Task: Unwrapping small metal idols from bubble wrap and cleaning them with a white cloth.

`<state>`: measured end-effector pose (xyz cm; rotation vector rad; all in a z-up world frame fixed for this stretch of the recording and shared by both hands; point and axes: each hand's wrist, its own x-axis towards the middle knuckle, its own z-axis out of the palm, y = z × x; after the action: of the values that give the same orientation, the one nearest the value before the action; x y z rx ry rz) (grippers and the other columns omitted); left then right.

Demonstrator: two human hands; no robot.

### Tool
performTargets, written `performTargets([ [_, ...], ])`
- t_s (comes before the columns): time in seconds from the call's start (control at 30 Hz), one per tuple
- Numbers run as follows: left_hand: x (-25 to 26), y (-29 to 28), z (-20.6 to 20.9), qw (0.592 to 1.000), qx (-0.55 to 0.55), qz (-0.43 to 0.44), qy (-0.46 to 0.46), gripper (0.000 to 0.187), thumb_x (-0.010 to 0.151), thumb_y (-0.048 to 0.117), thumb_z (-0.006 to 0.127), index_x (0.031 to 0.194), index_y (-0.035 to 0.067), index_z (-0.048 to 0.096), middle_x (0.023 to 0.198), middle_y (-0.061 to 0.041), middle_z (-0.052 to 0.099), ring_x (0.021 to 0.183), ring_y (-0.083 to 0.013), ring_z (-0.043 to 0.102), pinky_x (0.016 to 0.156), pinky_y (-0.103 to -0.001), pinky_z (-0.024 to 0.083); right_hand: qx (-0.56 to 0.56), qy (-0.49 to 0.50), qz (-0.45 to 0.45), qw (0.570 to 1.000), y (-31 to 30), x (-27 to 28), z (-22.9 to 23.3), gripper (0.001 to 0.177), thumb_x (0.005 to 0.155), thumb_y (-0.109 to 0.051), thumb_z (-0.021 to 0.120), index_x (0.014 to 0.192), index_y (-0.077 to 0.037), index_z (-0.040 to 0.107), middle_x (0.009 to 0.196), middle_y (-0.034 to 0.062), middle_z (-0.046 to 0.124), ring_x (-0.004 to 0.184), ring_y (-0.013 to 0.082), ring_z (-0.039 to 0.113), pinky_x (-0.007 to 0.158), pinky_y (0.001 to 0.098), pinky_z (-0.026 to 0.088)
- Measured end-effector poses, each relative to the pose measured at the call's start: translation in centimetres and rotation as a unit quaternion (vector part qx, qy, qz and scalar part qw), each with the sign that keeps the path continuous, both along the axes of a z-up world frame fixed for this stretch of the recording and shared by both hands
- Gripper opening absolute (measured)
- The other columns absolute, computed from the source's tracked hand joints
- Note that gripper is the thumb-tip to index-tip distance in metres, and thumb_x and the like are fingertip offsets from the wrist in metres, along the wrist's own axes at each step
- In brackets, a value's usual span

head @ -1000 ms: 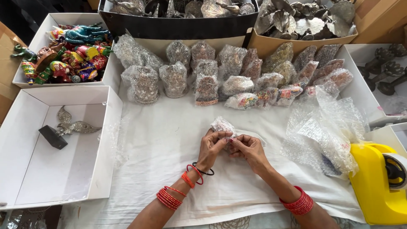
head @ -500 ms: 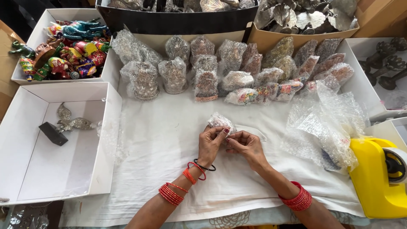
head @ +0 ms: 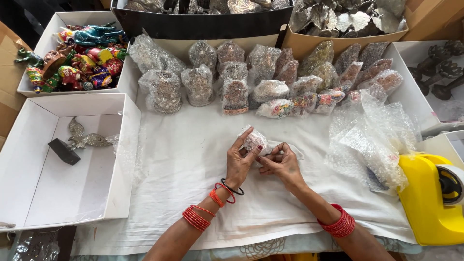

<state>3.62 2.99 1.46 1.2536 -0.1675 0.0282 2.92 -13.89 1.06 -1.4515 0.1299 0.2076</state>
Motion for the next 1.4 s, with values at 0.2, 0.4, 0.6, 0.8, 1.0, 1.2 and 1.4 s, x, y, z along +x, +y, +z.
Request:
performTargets([
  [0.2,0.4,1.3,1.1,0.998,0.024,0.024,-0.048,0.066,0.094,0.005,0.073,0.154,0.009,0.046,0.114,-0.008,0.071,0.1,-0.0118,0.071,0.086,-0.025,0.062,-0.09,-0.012,0.02,0.996,0.8,-0.7,1.3,0.042,0.084,-0.018,0.082,0.1,-0.006,0.046,0.068,0.0116,0.067,0.053,0.018,0.068,0.044,0.0306,0.061],
  [0.4,0.3,1.1,1.1,0.999,0.02,0.001,-0.044,0.084,0.09,0.004,0.073,0.161,0.012,0.03,0.114,-0.012,0.072,0.101,-0.015,0.072,0.087,-0.028,0.064,-0.097,-0.009,0.028,0.995,0.7,-0.6,1.4,0.039,0.085,-0.019,0.081,0.098,-0.003,0.048,0.069,0.0106,0.068,0.055,0.0169,0.07,0.046,0.0307,0.062],
  [0.6,0.3,1.0,1.6,0.999,-0.021,0.0,0.044,0.092,0.089,0.006,0.075,0.163,0.014,0.021,0.112,-0.015,0.072,0.097,-0.0181,0.073,0.08,-0.03,0.064,-0.067,-0.024,0.06,0.996,0.1,-0.5,1.0,0.035,0.087,-0.013,0.075,0.111,-0.002,0.052,0.086,0.0098,0.073,0.069,0.0158,0.074,0.06,0.029,0.069],
  [0.8,1.1,1.6,0.1,0.99,-0.103,-0.029,0.087,0.088,0.09,0.005,0.073,0.162,0.011,0.023,0.111,-0.016,0.073,0.096,-0.0176,0.073,0.08,-0.029,0.064,-0.074,-0.031,0.054,0.995,0.3,-0.7,1.1,0.044,0.087,-0.014,0.077,0.119,-0.001,0.049,0.087,0.0111,0.071,0.07,0.017,0.075,0.057,0.0308,0.068],
  [1.0,1.1,1.1,-1.2,0.987,-0.098,-0.05,0.114,0.087,0.09,0.005,0.072,0.16,0.008,0.021,0.109,-0.017,0.074,0.094,-0.0179,0.073,0.079,-0.03,0.065,-0.152,-0.124,0.025,0.98,-1.0,-0.5,1.2,0.058,0.078,-0.008,0.082,0.124,-0.004,0.048,0.086,0.0107,0.073,0.07,0.0168,0.077,0.055,0.0285,0.069],
  [1.2,0.8,1.2,-0.9,0.964,-0.183,-0.079,0.175,0.078,0.093,0.009,0.07,0.159,0.008,0.029,0.111,-0.013,0.075,0.094,-0.0164,0.074,0.077,-0.029,0.065,-0.298,-0.244,0.012,0.923,-1.3,0.0,0.8,0.055,0.076,-0.011,0.085,0.121,-0.002,0.055,0.081,0.0082,0.077,0.067,0.0151,0.076,0.058,0.0281,0.063],
  [1.4,0.6,1.9,2.1,0.992,-0.077,0.053,0.08,0.079,0.087,0.0,0.072,0.154,0.009,0.032,0.11,-0.01,0.073,0.097,-0.0158,0.075,0.082,-0.03,0.067,-0.253,-0.209,0.03,0.944,-2.0,0.7,-0.9,0.04,0.089,-0.013,0.073,0.123,-0.004,0.056,0.089,0.0077,0.078,0.077,0.0128,0.076,0.068,0.0252,0.066],
])
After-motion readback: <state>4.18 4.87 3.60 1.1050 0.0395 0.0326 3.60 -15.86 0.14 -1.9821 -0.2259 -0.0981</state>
